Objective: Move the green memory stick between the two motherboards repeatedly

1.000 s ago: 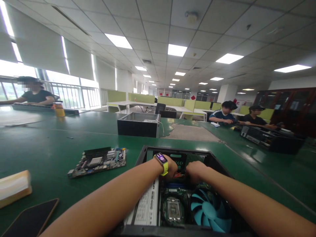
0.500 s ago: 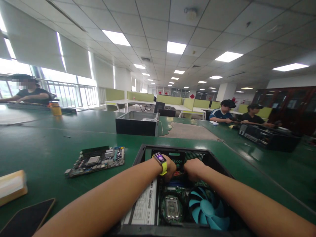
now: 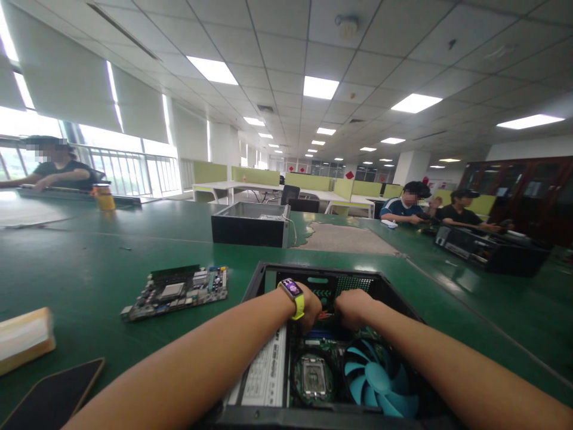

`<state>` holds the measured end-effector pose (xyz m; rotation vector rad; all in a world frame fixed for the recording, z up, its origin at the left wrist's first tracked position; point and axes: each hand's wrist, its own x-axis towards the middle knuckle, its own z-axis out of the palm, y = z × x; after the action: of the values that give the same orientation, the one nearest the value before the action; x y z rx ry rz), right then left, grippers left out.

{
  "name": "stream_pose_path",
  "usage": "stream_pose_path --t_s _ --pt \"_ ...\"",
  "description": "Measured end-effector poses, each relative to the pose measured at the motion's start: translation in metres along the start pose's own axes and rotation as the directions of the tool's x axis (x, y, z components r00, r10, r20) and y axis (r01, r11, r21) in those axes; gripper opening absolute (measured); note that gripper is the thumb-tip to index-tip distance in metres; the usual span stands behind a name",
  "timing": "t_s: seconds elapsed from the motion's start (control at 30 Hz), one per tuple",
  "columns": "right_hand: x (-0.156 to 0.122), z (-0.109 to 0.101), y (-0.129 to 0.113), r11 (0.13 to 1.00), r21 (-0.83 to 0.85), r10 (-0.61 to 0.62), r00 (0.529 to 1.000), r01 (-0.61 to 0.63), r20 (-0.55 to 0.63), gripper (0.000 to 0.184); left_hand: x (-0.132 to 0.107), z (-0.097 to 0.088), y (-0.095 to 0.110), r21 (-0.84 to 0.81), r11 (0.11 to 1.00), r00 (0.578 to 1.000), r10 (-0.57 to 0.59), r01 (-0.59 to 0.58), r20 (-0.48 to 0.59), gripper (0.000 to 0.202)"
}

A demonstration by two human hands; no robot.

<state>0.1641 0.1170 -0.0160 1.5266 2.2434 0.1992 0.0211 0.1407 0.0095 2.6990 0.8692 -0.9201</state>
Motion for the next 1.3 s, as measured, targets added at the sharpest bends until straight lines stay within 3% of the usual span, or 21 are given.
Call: stream_pose_path --t_s 0.33,1.3 --pt "0.0 -0.001 -0.001 1.0 -0.009 0.012 1.0 -0.012 0.004 0.03 0.004 0.002 0.0 0.094 0.996 0.998 -0.003 -0.003 0.061 0.018" --pt "-0.001 -0.005 -0.001 1.0 -0.006 0.019 1.0 -0.019 0.019 0.031 0.009 0.007 -0.005 0.06 0.998 0.995 0.013 -0.019 0.102 0.023"
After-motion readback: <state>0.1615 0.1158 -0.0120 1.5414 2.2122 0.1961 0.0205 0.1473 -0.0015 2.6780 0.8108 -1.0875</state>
